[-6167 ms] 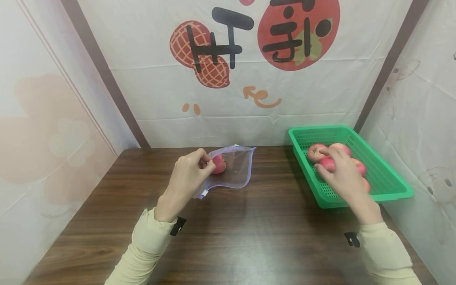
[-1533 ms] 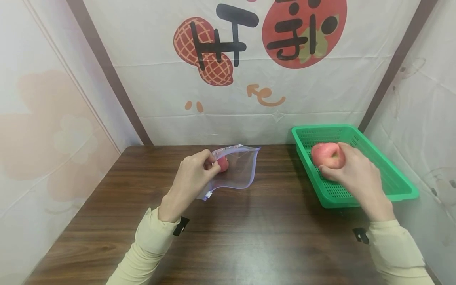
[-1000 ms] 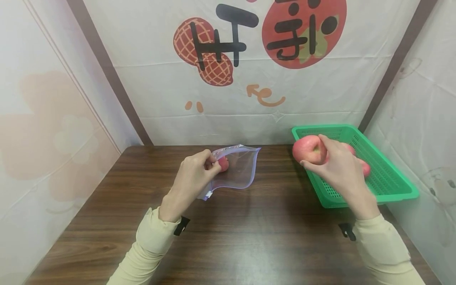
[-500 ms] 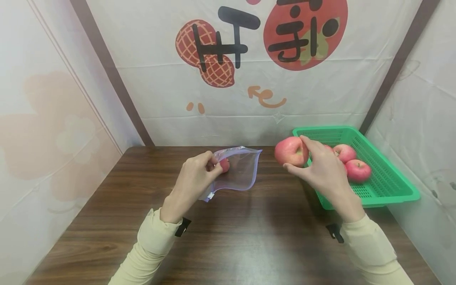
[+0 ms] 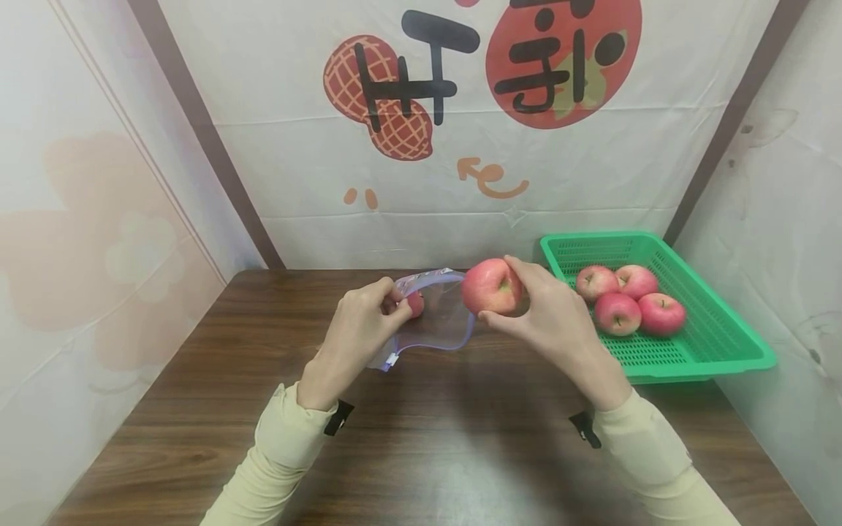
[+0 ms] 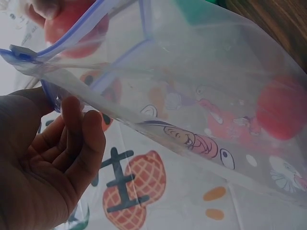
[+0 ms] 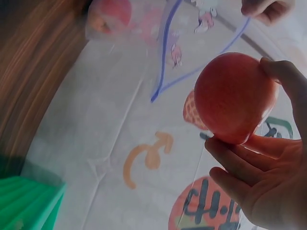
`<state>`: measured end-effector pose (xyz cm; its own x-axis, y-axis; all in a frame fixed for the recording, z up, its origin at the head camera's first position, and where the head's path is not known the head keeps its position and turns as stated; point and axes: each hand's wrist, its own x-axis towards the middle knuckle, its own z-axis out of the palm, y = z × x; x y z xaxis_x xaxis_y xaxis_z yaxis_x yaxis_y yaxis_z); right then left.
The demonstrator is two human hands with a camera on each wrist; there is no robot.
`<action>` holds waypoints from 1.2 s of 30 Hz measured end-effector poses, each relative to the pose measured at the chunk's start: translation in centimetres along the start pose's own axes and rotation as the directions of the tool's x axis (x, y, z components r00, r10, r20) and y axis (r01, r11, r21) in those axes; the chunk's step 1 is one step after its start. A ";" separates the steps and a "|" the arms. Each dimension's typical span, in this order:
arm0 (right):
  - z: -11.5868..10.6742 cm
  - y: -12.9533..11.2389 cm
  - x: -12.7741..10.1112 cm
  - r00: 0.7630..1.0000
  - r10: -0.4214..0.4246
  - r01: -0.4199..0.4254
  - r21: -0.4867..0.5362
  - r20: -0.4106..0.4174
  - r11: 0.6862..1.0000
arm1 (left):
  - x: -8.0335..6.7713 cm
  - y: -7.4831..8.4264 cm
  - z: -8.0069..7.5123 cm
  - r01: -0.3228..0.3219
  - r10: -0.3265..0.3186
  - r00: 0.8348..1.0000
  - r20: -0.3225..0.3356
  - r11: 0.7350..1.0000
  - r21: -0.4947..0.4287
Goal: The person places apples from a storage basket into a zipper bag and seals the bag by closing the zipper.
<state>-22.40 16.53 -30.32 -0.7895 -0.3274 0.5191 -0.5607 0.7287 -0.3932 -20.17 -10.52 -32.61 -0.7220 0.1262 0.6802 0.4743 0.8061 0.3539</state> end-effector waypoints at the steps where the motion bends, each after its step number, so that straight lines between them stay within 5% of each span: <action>1: 0.3 -0.2 0.0 1.000 -0.007 0.007 0.010 0.005 1.000 | 0.0 0.0 0.0 0.001 -0.001 1.000 0.000 1.000 -0.001; 11: 2.7 -2.2 0.5 0.993 -0.114 0.114 0.018 0.034 0.993 | 0.2 -0.1 0.0 -0.001 0.001 1.000 -0.010 1.000 0.005; 36: 5.5 -4.9 1.4 0.979 -0.084 0.073 0.069 0.183 0.995 | 0.1 0.1 -0.5 0.004 -0.004 1.000 -0.010 1.000 0.025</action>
<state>-22.15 9.20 -31.88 -0.7718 -0.4924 0.4024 -0.6325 0.6600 -0.4055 -19.98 -10.72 -32.17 -0.7192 0.1174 0.6848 0.4585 0.8207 0.3408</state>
